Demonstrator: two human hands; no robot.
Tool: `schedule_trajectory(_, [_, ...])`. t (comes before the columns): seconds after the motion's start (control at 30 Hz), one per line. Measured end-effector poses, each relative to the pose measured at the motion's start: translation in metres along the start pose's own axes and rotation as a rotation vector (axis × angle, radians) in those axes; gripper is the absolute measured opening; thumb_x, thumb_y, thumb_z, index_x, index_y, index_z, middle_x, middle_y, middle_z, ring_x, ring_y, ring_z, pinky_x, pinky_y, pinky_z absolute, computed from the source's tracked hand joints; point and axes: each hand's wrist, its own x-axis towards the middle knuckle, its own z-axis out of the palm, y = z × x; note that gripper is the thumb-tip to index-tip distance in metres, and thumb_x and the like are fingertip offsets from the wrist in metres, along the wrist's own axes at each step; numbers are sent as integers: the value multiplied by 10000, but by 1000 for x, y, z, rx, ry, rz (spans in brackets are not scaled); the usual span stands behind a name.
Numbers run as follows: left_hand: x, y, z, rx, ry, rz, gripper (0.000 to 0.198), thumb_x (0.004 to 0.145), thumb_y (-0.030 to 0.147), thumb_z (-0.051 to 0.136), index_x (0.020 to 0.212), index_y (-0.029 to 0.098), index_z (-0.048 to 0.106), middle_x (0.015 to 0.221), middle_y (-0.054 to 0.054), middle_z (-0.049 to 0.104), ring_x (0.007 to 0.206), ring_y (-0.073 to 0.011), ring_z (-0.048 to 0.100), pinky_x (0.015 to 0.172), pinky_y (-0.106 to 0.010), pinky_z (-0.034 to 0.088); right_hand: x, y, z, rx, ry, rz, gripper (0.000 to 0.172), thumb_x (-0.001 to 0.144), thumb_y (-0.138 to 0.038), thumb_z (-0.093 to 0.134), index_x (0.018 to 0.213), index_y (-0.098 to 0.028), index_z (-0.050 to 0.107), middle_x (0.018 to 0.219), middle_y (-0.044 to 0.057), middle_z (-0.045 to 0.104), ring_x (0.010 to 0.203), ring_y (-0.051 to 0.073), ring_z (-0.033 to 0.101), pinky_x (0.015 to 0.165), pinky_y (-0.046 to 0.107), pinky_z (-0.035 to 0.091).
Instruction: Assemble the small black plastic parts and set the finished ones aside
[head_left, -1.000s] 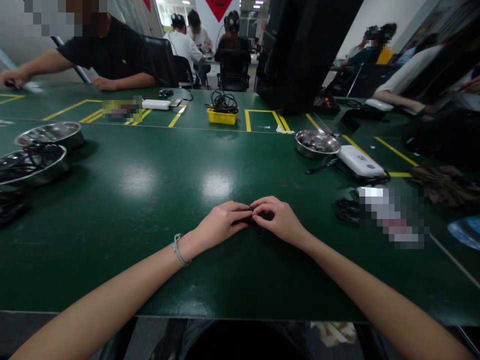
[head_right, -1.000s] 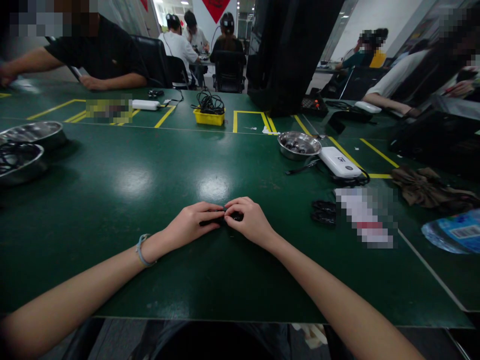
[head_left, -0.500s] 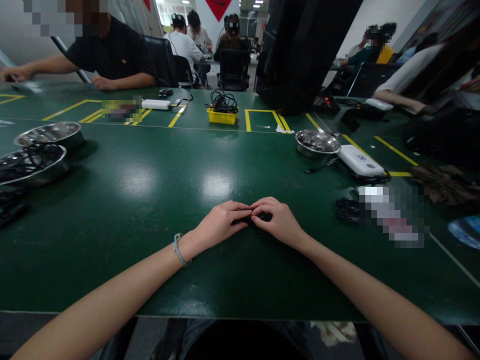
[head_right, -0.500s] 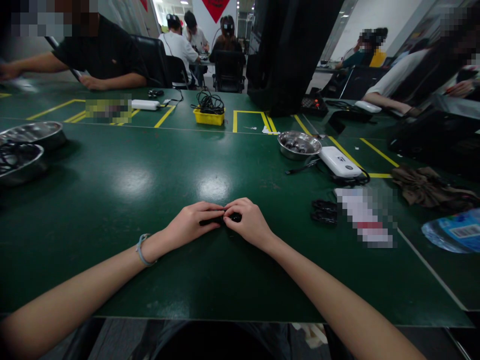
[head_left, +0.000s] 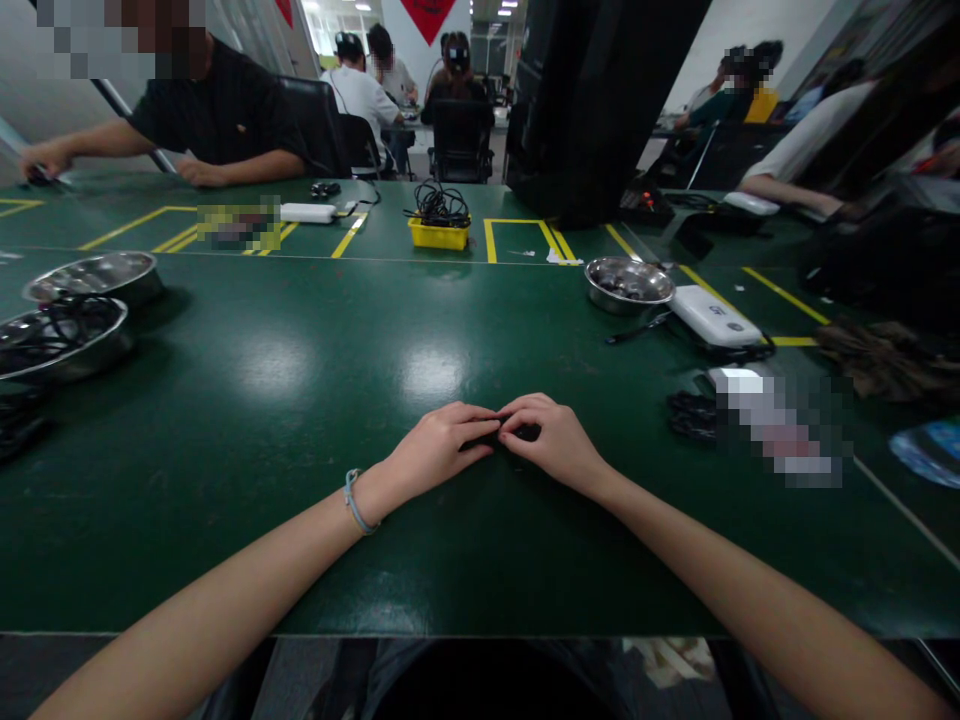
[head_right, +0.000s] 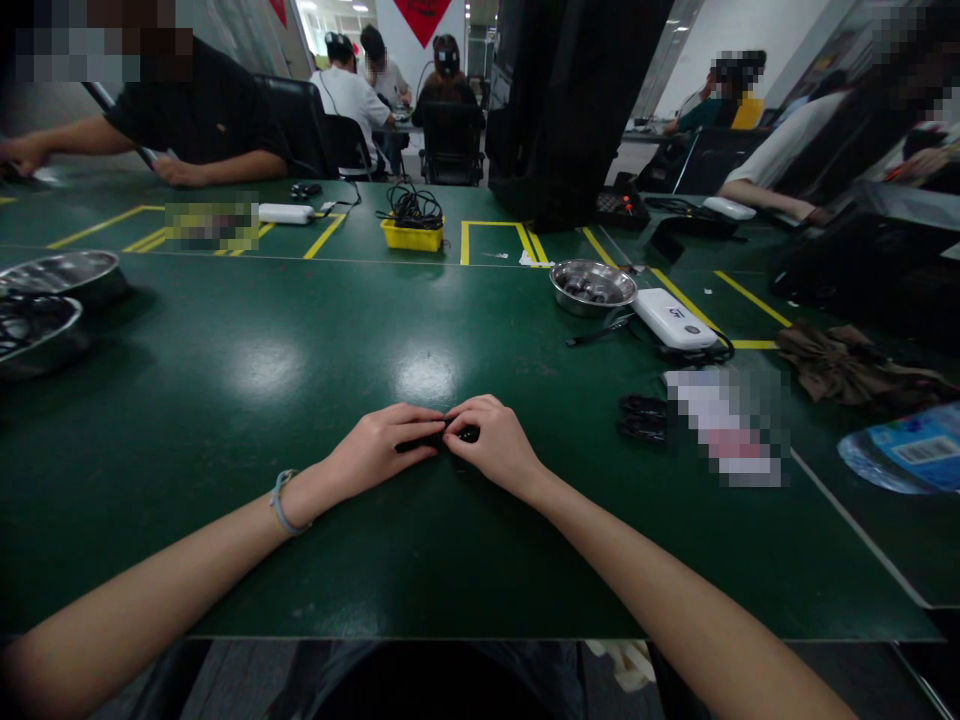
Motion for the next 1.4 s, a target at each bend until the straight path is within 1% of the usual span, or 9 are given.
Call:
schedule_trajectory(0.17, [0, 1, -2, 58, -11, 12, 266, 810, 214, 539, 1061, 134, 575, 1047, -97, 594, 905, -186, 567, 788, -327, 495, 1, -1, -23, -64, 48, -98, 102, 737, -268, 590, 771, -194, 651, 833, 40, 618, 804, 159, 538, 689, 278, 421])
schedule_trajectory(0.27, [0, 0, -1, 61, -4, 4, 276, 802, 216, 549, 1062, 128, 573, 1046, -102, 596, 899, -189, 573, 785, -331, 498, 0, 0, -34, -50, -183, -110, 138, 739, -305, 594, 775, -198, 672, 696, 8, 595, 606, 105, 512, 557, 225, 380])
schedule_trajectory(0.37, [0, 0, -1, 56, 3, -6, 267, 794, 213, 559, 1049, 139, 583, 1044, -98, 598, 898, -191, 577, 782, -333, 500, -2, 0, -33, -49, -386, -92, 120, 716, -298, 619, 744, -207, 691, 685, -6, 619, 592, 93, 529, 550, 211, 372])
schedule_trajectory(0.6, [1, 0, -2, 38, 0, -24, 277, 789, 208, 566, 1054, 131, 582, 1056, -98, 597, 905, -189, 573, 786, -333, 500, -5, -11, -26, -200, -463, -75, 81, 697, -193, 601, 676, -202, 679, 664, -5, 651, 576, 110, 557, 568, 229, 391])
schedule_trajectory(0.73, [1, 1, -2, 43, -1, -25, 274, 789, 204, 566, 1051, 127, 584, 1053, -99, 598, 908, -190, 573, 790, -335, 498, -8, -13, -24, -236, -459, -60, 88, 636, -122, 582, 608, -187, 634, 564, -25, 607, 505, 94, 528, 518, 215, 374])
schedule_trajectory(0.87, [0, 0, -1, 50, 5, -17, 275, 793, 208, 558, 1057, 135, 580, 1053, -101, 596, 916, -191, 571, 791, -338, 497, -8, -8, -24, -41, -404, 2, 59, 647, -142, 566, 650, -173, 616, 564, -34, 597, 496, 76, 531, 508, 187, 391])
schedule_trajectory(1.07, [0, -1, -1, 62, -6, 14, 277, 814, 219, 531, 1080, 151, 567, 1067, -96, 587, 918, -186, 564, 789, -338, 495, 2, 2, -21, 31, -39, 54, 126, 750, -240, 530, 731, -166, 631, 793, 25, 647, 625, 97, 559, 552, 210, 423])
schedule_trajectory(1.2, [0, 0, -2, 73, -20, 12, 271, 816, 220, 532, 1072, 140, 570, 1064, -92, 587, 925, -193, 560, 799, -337, 490, 4, 10, -14, -4, -80, 5, 122, 752, -232, 542, 711, -181, 645, 1073, 45, 592, 748, 118, 562, 601, 239, 430])
schedule_trajectory(1.4, [1, 0, -2, 72, -24, 15, 265, 813, 219, 536, 1064, 143, 575, 1059, -88, 588, 923, -189, 559, 801, -329, 487, 5, 10, -9, -9, -109, -12, 113, 755, -212, 542, 710, -191, 643, 1022, 35, 623, 881, 160, 554, 698, 284, 433])
